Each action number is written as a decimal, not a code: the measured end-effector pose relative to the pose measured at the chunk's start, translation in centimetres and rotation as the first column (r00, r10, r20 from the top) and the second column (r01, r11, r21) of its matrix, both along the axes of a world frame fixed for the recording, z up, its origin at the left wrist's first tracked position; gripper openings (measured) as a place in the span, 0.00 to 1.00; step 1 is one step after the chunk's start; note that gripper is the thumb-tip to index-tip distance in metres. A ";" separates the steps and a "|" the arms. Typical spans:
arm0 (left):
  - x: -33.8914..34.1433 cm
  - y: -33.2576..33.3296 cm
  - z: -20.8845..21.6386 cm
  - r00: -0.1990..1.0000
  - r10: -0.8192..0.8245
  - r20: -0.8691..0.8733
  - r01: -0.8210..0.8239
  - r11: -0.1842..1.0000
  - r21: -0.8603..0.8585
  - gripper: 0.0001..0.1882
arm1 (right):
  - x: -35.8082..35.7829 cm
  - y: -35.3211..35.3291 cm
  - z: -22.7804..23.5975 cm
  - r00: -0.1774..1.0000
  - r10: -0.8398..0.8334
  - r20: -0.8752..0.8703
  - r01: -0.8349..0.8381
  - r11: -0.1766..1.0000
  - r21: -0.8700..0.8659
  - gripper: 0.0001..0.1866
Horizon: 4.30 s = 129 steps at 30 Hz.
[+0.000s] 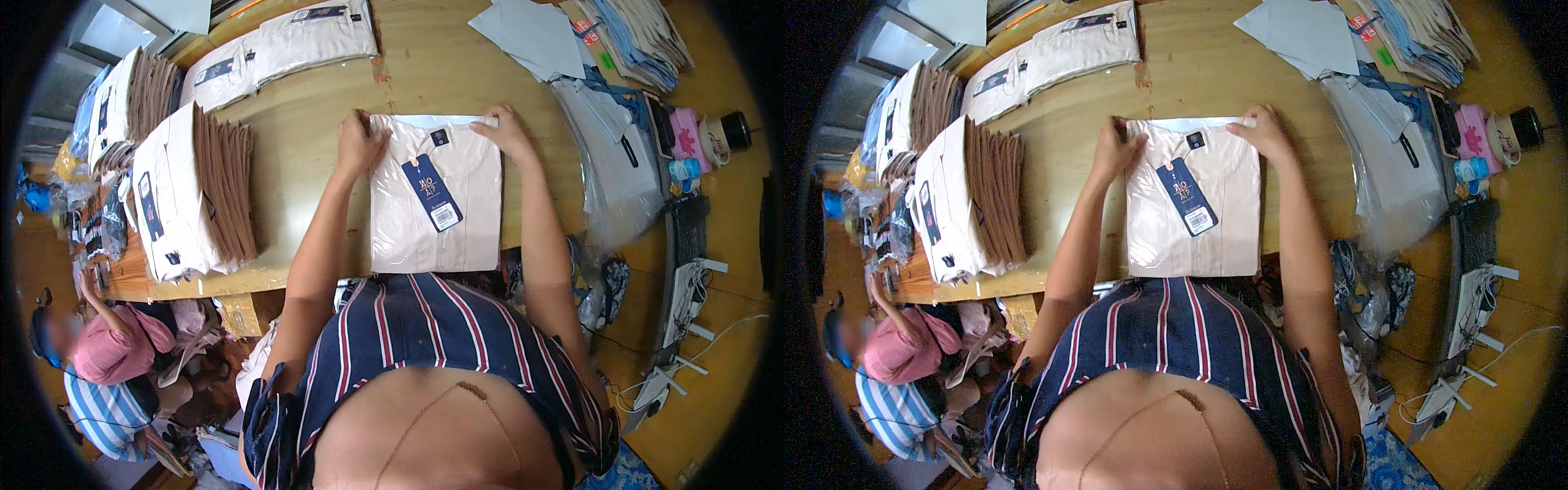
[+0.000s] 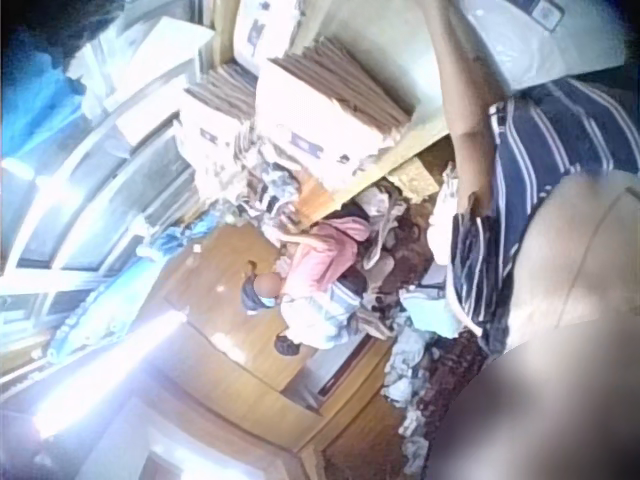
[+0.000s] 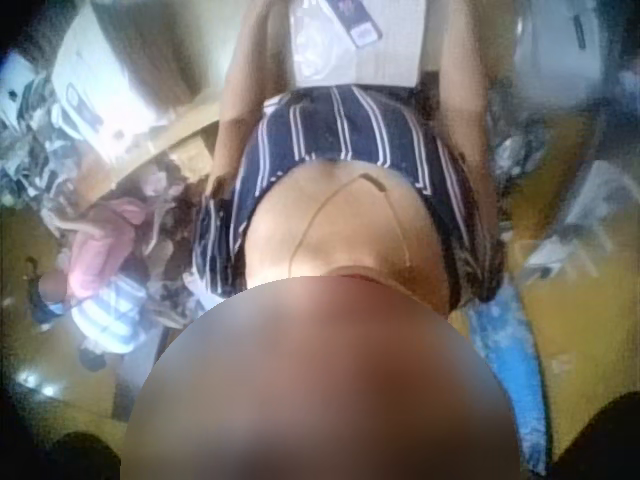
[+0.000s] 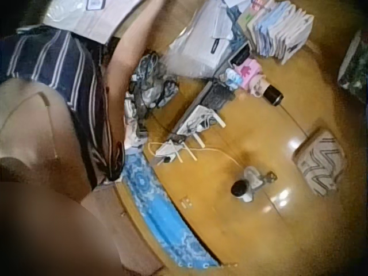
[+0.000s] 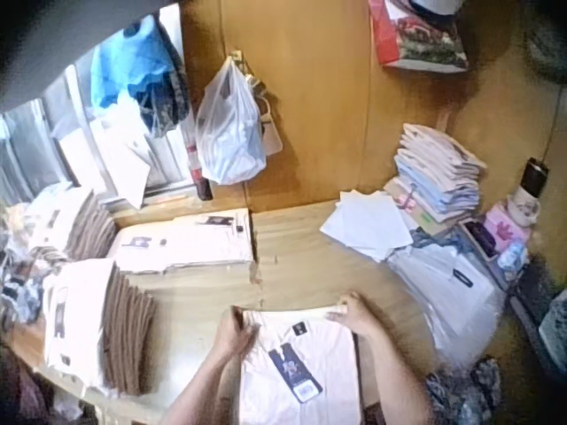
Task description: The person repeatedly places folded shirts into clear plastic bags, inserts white paper inserts, and seals the bags on a wooden table. The person stacks the packaged shirts to the left side of the table.
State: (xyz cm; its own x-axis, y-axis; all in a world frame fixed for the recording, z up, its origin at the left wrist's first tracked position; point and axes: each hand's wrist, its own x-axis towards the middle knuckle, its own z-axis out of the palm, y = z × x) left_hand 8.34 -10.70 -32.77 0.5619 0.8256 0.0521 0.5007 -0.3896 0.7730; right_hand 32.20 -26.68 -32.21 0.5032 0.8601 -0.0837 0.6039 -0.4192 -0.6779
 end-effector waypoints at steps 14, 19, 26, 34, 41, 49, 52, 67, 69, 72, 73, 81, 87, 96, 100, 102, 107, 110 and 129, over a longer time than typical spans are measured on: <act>-8.2 -9.0 8.0 0.921 -0.019 0.389 0.303 0.662 -0.686 0.34 | -6.3 -7.8 2.1 0.292 0.143 -0.945 0.396 0.882 0.256 0.28; -10.8 -6.2 15.9 0.759 0.014 0.651 0.139 0.973 -0.183 0.25 | -1.6 3.1 5.7 0.358 0.376 -0.855 0.677 0.526 0.515 0.25; -28.9 0.7 16.1 0.812 0.564 0.149 -0.576 0.736 0.355 0.17 | -3.0 15.8 2.3 0.286 -0.193 -0.939 0.595 0.803 0.016 0.26; -40.0 4.8 11.8 0.620 0.670 -0.407 -0.620 0.737 0.269 0.19 | -24.6 29.0 7.0 0.766 0.543 -0.344 -0.354 0.803 0.480 0.27; -40.9 4.7 11.4 0.677 0.690 -0.255 -0.659 0.723 0.206 0.22 | -31.3 35.4 11.9 0.849 0.495 0.185 -0.527 0.819 0.226 0.21; -42.0 5.4 10.9 0.803 0.585 -0.110 -0.588 0.809 0.008 0.16 | -33.9 27.7 9.4 -0.218 0.316 -0.923 -0.267 0.891 0.368 0.16; -44.9 6.3 9.5 0.814 0.579 -0.047 -0.578 0.815 0.033 0.18 | -35.8 22.5 9.7 -0.076 0.303 -0.950 -0.378 0.873 0.309 0.25; -35.0 -1.5 14.4 0.853 0.447 0.269 -0.508 0.829 0.234 0.10 | -31.0 13.5 13.1 -0.108 0.686 -0.719 -0.387 0.638 0.666 0.25; -29.2 -4.4 13.9 0.862 0.417 0.288 -0.460 0.882 0.098 0.09 | -25.8 11.3 11.0 -0.021 0.686 -0.727 -0.384 0.666 0.639 0.25; -22.4 -8.8 10.6 0.909 0.326 0.260 -0.317 0.945 -0.078 0.09 | -18.9 5.8 8.6 0.191 0.634 -0.750 -0.333 0.760 0.558 0.27; -20.5 -9.8 8.3 0.923 0.237 0.303 -0.243 0.970 -0.018 0.12 | -16.8 3.8 7.6 0.259 0.551 -0.793 -0.329 0.822 0.464 0.27; -14.5 -12.7 -0.7 0.995 0.021 -0.093 -0.012 0.996 0.090 0.19 | -7.4 -7.9 1.3 0.678 -0.061 -0.733 0.044 0.998 -0.042 0.15; -14.2 -11.0 4.2 0.928 0.114 -0.354 -0.014 0.962 0.274 0.27 | 5.6 -18.2 1.7 0.100 -0.493 0.864 0.488 0.781 0.389 0.09; -7.7 -11.8 8.4 0.997 -0.074 -0.010 0.074 0.962 0.263 0.25 | 3.4 -16.4 10.3 0.553 -0.491 0.673 0.456 0.855 0.249 0.06; -1.4 -13.9 8.4 0.912 -0.396 0.105 0.334 0.868 0.367 0.20 | -4.9 -10.4 7.3 0.733 -0.213 0.646 0.272 0.962 0.008 0.07; 2.9 -14.1 8.1 0.816 -0.559 0.145 0.492 0.805 0.332 0.19 | -7.7 -8.2 3.0 0.740 -0.237 0.629 0.195 0.971 0.136 0.09; 8.8 -11.1 2.7 0.673 -0.592 -0.443 0.729 0.632 0.264 0.22 | -10.1 -8.7 3.5 0.980 -0.062 0.189 0.075 0.995 -0.063 0.10; 10.3 -8.9 -0.8 0.621 -0.458 -0.636 0.751 0.580 0.315 0.30 | -6.4 -15.2 1.3 0.867 -0.162 0.471 0.148 0.987 0.066 0.18; 15.7 -17.5 -0.1 0.395 -0.829 -0.396 0.917 0.324 0.234 0.36 | 0.8 -20.4 2.4 0.996 -0.014 0.085 0.021 0.996 -0.085 0.08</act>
State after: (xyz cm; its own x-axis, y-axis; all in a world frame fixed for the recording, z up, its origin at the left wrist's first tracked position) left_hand 24.05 -28.23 -32.88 0.9750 -0.2217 0.0167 -0.2100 -0.8936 0.3967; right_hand 33.02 -47.07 -29.77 0.5265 0.8426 -0.1134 0.6492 -0.4846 -0.5862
